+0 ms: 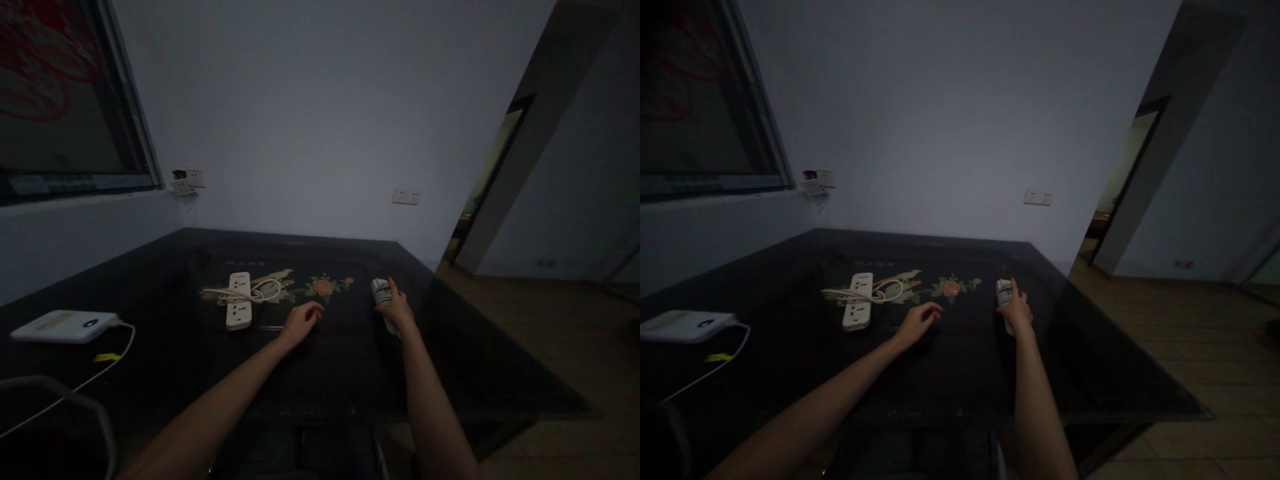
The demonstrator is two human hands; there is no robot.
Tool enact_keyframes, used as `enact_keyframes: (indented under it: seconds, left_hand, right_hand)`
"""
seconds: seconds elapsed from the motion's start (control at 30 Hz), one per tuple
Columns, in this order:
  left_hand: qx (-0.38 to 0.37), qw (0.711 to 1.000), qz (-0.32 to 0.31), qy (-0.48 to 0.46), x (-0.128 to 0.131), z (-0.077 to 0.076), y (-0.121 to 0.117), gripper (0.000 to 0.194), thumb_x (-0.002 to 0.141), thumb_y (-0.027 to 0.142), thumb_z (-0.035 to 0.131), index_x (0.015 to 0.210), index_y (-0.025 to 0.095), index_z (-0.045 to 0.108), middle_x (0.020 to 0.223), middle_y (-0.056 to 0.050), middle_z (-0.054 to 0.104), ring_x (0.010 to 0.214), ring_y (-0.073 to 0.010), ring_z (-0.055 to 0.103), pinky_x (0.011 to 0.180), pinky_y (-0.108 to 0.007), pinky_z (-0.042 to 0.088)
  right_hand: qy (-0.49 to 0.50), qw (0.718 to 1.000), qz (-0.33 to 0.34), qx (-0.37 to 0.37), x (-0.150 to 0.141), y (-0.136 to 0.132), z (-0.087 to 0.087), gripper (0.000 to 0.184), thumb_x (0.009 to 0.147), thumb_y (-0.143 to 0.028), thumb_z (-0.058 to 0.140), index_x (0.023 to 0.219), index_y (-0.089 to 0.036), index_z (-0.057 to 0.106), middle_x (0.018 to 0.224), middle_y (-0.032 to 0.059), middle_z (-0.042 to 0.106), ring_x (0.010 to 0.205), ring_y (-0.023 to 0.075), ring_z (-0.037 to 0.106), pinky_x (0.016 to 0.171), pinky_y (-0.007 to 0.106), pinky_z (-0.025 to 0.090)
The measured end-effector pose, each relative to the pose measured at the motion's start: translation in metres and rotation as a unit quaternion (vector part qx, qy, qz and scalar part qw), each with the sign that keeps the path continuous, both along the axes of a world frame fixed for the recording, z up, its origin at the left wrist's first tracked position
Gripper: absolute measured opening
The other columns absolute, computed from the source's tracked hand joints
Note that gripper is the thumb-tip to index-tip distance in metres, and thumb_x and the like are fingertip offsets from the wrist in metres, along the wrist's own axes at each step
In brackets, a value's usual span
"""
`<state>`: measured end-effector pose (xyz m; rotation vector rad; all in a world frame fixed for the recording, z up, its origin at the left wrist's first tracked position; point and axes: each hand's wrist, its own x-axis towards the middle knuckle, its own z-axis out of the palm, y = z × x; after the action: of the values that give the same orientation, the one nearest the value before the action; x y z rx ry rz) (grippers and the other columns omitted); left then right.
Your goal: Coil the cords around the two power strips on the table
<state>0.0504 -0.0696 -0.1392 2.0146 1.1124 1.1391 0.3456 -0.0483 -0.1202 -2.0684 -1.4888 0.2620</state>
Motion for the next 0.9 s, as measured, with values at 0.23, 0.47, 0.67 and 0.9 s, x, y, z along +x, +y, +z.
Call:
enact_keyframes:
  seconds: [0.23,0.47,0.67,0.9]
  left_hand:
    - [-0.001,0.999,-0.039,0.031,-0.009,-0.003,-0.004,0.023,0.083,0.021,0.046,0.095,0.017,0.066,0.079,-0.002,0.067,0.074,-0.0148,0.061,0.069,-0.025,0.044]
    - [-0.111,0.987,-0.087,-0.080,0.004,-0.014,-0.001,0.038,0.085,0.036,0.055,0.115,0.014,0.058,0.102,-0.010,0.067,0.091,-0.0177,0.063,0.084,-0.032,0.047]
    - [-0.065,0.994,-0.087,-0.033,-0.005,-0.001,0.000,0.039,0.091,0.039,0.046,0.120,0.015,0.057,0.118,-0.011,0.064,0.105,-0.0202,0.060,0.092,-0.034,0.045]
    - [0.062,0.933,0.264,0.236,-0.072,0.037,0.003,0.028,0.085,0.022,0.050,0.108,0.021,0.065,0.119,-0.010,0.062,0.119,-0.0277,0.049,0.105,-0.048,0.031]
  right_hand:
    - [0.125,0.990,0.017,0.064,0.001,0.005,0.000,0.097,0.055,-0.025,0.074,0.142,-0.027,0.031,0.121,0.0152,0.055,0.105,0.0334,0.059,0.085,0.045,0.046]
    - [0.522,0.831,0.133,0.136,-0.083,-0.009,0.015,0.112,0.049,-0.030,0.080,0.143,-0.029,0.018,0.101,0.0049,0.061,0.079,0.0223,0.064,0.070,0.036,0.052]
    - [0.572,0.777,0.224,0.137,-0.140,-0.035,0.011,0.112,0.052,-0.027,0.082,0.144,-0.032,0.018,0.104,0.0037,0.062,0.087,0.0218,0.064,0.079,0.037,0.052]
    - [0.566,0.790,0.204,0.121,-0.132,-0.027,0.001,0.114,0.050,-0.027,0.083,0.144,-0.033,0.019,0.110,0.0045,0.061,0.091,0.0232,0.064,0.083,0.040,0.051]
